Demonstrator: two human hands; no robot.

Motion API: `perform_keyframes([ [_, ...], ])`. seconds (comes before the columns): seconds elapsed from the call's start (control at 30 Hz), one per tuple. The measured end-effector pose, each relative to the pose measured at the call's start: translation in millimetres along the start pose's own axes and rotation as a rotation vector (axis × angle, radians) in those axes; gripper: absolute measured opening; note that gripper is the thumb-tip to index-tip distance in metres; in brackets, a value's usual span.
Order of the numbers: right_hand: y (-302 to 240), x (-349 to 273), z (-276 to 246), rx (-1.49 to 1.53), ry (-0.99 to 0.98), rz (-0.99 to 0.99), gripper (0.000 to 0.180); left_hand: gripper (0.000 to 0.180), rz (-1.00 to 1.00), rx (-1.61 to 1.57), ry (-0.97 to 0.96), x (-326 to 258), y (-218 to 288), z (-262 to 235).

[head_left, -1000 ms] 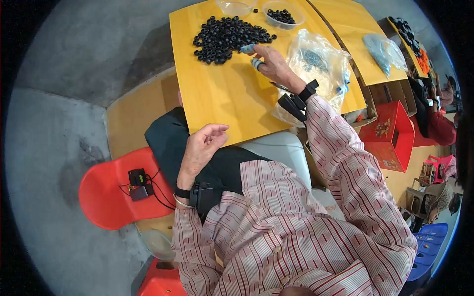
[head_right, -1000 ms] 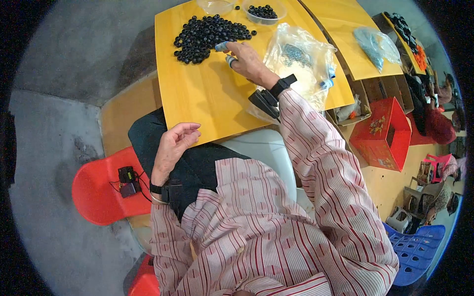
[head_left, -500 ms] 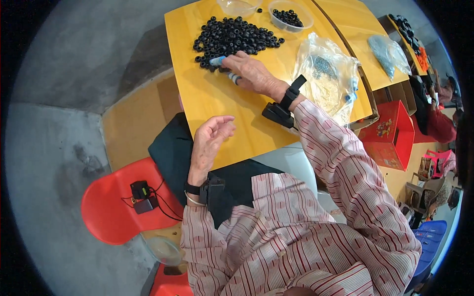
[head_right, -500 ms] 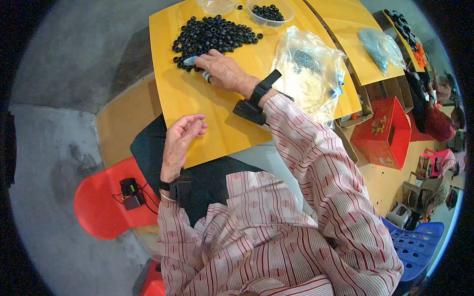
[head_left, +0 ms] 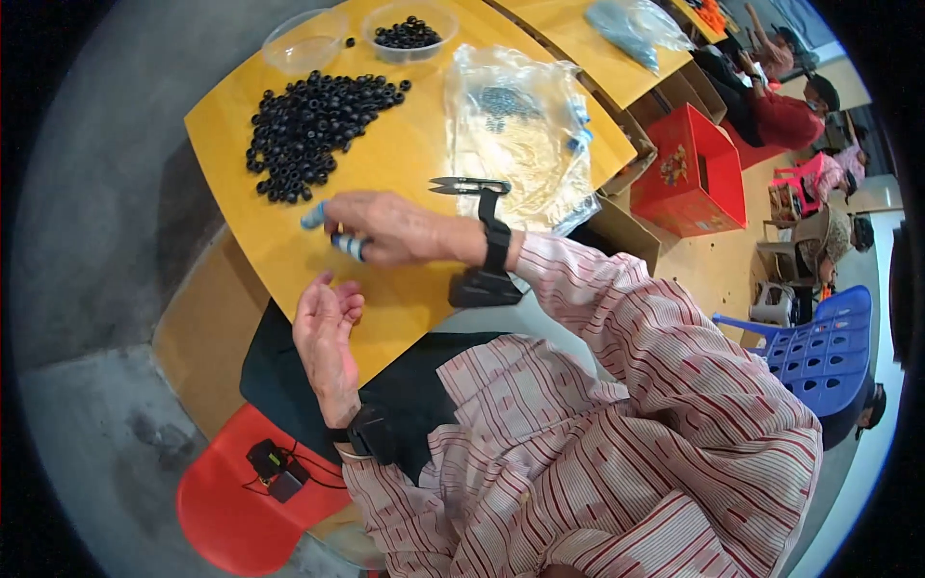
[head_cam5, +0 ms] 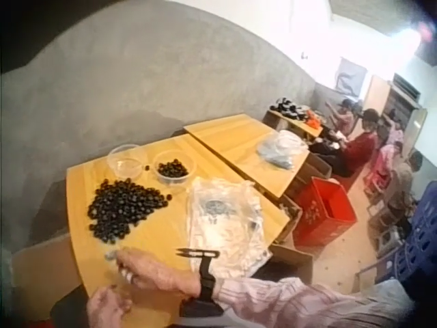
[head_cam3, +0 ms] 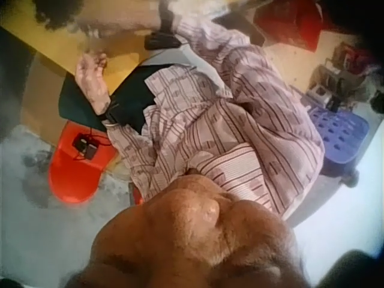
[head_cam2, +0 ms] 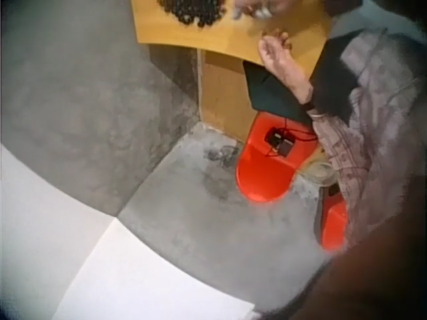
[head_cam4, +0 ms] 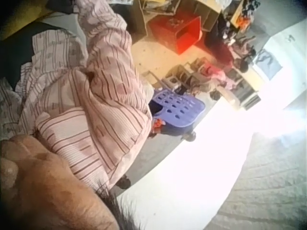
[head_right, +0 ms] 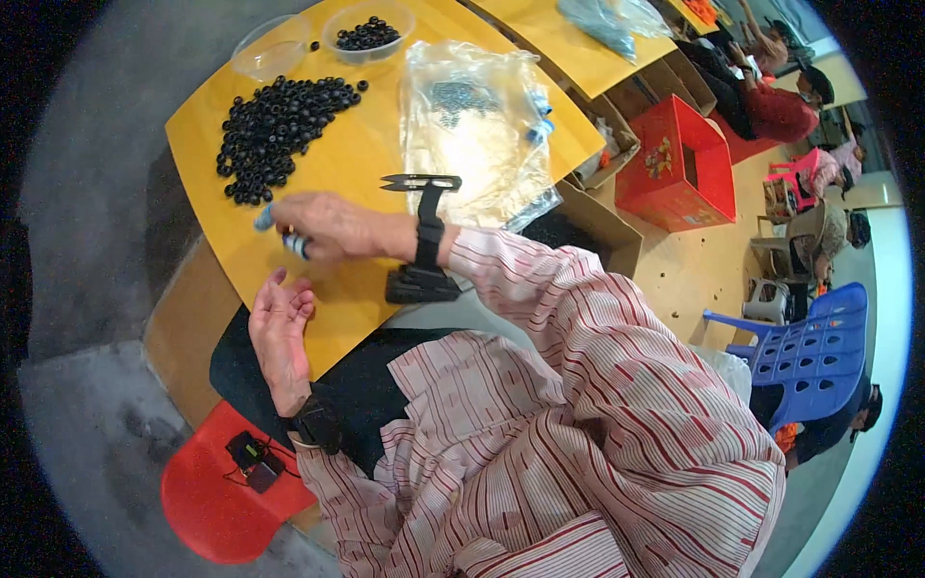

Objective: The person assembles small components by repeatedly picking up black plastic pieces from the table and fitting them into a taped cylindrical sleeve by hand.

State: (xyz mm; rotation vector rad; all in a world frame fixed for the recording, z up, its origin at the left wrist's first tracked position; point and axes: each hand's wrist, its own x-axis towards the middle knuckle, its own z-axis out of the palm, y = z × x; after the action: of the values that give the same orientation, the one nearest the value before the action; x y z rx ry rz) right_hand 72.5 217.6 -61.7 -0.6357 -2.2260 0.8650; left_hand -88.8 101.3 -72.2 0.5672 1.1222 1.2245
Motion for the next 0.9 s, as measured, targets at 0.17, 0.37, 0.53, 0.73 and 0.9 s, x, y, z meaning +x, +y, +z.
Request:
perform_keyframes([
  [0.17,-31.1,-34.6,-3.4,0.02,-0.067,0.038,0.041,0.028,-0.001,-0.098,-0.013,-2.4,-1.9,21.5],
  [0.37,-38.5,-55.4,-20.0,0.033,-0.062,0.002,0.047,0.027,-0.043,-0.058,-0.047,-2.9,-18.5,25.1],
  [0.53,-15.8,-76.7,-81.3,-0.238,0.212,0.29,0.039,0.027,-0.031,0.024,-0.054,-12.8,-14.2,27.1],
  [0.73,53.1,-128.0,-158.9,-0.613,0.397,0.596,0.027,0.025,-0.011,0.088,-0.037,-18.7,-10.7,24.4],
  [0.9,74.5,-138.8,-172.6,-0.737,0.339,0.57,0.021,0.024,-0.012,0.097,-0.063,-12.7,-20.7,23.6],
])
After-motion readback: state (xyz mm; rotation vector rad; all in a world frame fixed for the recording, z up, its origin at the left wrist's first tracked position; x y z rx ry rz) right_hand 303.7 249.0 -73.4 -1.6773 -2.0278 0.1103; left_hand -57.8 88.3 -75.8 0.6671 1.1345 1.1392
